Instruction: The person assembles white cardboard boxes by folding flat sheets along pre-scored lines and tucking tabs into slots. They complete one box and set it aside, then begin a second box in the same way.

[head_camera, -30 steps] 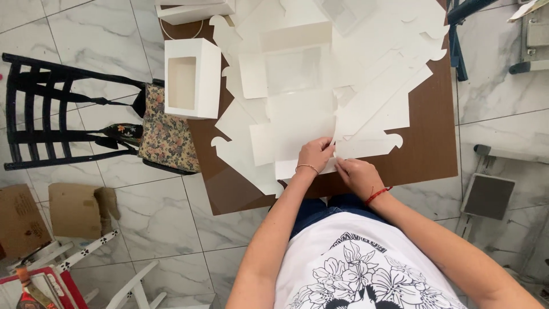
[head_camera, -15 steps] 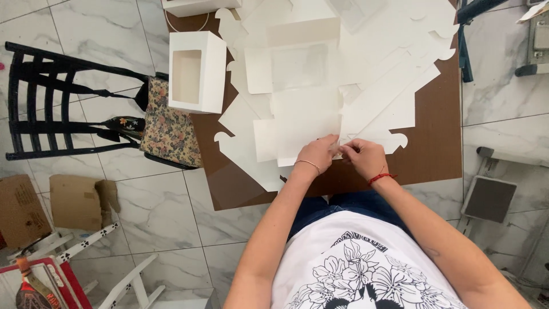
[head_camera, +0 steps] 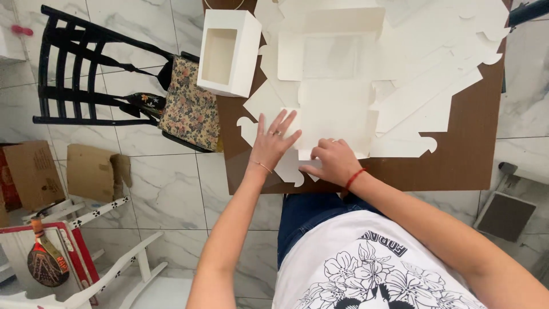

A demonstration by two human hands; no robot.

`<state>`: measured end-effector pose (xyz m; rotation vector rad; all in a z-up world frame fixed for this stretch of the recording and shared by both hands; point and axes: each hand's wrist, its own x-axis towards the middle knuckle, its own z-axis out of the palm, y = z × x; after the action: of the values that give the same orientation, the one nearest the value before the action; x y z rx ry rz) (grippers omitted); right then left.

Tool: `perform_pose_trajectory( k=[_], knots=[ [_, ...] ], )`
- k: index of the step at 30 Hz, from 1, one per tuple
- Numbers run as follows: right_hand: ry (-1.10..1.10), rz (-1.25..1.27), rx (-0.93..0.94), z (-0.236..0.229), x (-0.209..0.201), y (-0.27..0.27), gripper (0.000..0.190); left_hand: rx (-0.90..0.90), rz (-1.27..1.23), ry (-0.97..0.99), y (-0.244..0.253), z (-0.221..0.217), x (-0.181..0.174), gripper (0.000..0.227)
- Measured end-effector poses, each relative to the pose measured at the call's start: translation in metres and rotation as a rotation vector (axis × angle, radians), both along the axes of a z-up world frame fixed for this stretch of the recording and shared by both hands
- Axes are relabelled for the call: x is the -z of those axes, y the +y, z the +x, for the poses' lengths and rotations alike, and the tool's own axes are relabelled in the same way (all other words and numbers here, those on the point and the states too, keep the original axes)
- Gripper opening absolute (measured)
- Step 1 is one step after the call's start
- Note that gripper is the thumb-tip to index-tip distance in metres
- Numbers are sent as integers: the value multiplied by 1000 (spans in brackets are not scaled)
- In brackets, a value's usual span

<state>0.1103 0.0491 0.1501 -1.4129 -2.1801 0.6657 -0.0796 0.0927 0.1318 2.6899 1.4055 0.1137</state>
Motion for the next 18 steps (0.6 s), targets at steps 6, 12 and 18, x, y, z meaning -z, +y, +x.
perform_pose_trajectory(
  k=[6, 12, 18],
  knots=[
    [-177, 280, -52, -15, 36, -3, 21, 346, 263, -175, 35, 9, 32, 15],
    [-124, 581, -311, 21, 34, -17, 20, 422, -182, 223, 48, 58, 43, 7],
    [-109, 621, -283, 39, 27, -18, 25, 367, -494, 344, 54, 102, 123, 9]
  ],
)
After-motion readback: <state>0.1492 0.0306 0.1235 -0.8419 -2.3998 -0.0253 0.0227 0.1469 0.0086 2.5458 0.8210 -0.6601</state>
